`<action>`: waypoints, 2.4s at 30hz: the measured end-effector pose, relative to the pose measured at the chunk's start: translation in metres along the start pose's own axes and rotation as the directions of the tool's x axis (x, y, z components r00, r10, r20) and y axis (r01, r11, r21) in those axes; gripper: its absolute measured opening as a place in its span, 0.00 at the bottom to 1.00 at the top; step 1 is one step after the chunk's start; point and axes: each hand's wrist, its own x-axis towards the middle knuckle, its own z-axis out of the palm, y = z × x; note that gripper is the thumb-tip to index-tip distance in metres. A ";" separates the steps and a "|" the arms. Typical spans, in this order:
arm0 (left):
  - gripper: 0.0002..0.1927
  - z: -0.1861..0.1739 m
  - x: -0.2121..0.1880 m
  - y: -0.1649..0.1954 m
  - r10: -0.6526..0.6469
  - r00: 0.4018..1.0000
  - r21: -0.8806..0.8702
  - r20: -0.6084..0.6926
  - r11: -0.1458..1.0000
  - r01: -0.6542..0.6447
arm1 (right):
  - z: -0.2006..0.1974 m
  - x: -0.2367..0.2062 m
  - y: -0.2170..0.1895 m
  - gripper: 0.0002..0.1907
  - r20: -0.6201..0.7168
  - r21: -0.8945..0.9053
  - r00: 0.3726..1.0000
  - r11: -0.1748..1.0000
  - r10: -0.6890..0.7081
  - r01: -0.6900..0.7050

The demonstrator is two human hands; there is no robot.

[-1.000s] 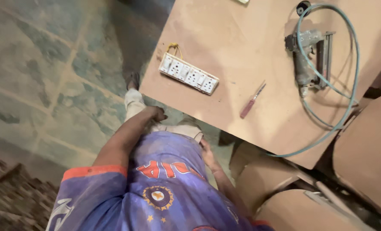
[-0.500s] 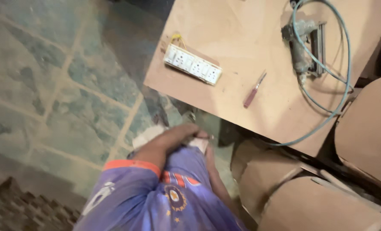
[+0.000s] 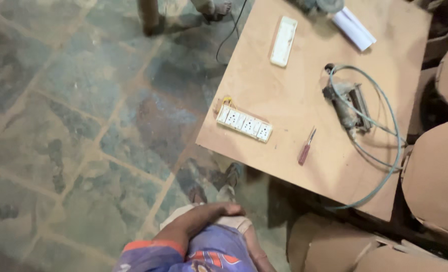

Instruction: The person disassembles a multi-gang electrical socket, removes the cover, and manipulates the internal wiring. They reassemble the socket, place it on a table, and measure it with a ruler.

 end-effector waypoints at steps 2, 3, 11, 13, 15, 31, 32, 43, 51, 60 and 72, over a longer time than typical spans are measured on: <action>0.24 -0.001 -0.003 -0.001 0.017 0.999 -0.019 -0.037 1.000 -0.018 | 0.001 0.001 -0.005 0.21 0.041 -0.053 0.999 0.999 -0.009 0.011; 0.23 0.000 -0.003 -0.002 0.026 0.998 -0.019 -0.055 0.999 -0.027 | 0.000 0.001 -0.007 0.21 0.068 -0.086 0.998 0.996 -0.016 0.022; 0.22 0.009 0.006 -0.019 0.315 0.948 0.312 -0.043 0.906 -0.287 | -0.012 0.003 -0.007 0.22 0.168 -0.221 0.985 0.972 -0.046 0.083; 0.22 0.010 0.003 -0.018 0.261 0.962 0.340 -0.085 0.915 -0.218 | -0.013 0.002 -0.008 0.22 0.171 -0.224 0.983 0.970 -0.059 0.097; 0.23 0.010 -0.002 -0.011 0.174 0.973 0.186 -0.152 0.972 -0.145 | -0.013 0.000 -0.010 0.23 0.163 -0.223 0.984 0.969 -0.071 0.107; 0.33 0.024 0.007 0.004 -0.015 0.993 0.118 0.116 0.993 0.001 | -0.041 -0.025 0.002 0.27 0.043 -0.296 0.965 0.919 -0.258 0.259; 0.34 0.022 0.007 0.004 -0.073 0.989 0.112 0.130 0.992 0.058 | -0.045 -0.027 0.003 0.27 0.032 -0.319 0.960 0.907 -0.279 0.275; 0.35 0.017 0.016 0.002 -0.164 0.968 0.369 0.192 0.926 0.083 | -0.043 -0.048 0.005 0.32 -0.105 -0.066 0.944 0.949 -0.313 0.308; 0.30 0.027 0.024 0.024 -0.051 0.963 0.512 0.265 0.854 -0.095 | -0.031 -0.039 0.001 0.29 -0.520 0.455 0.853 0.830 -0.045 0.322; 0.25 0.013 0.031 0.052 -0.031 0.969 0.651 0.245 0.746 -0.140 | -0.085 -0.046 -0.001 0.16 -0.588 0.637 0.704 0.765 0.399 0.098; 0.23 -0.050 0.066 0.113 0.336 0.872 -0.442 -0.357 0.761 -0.474 | -0.218 0.051 -0.062 0.22 -0.291 0.464 0.933 0.822 -0.212 0.331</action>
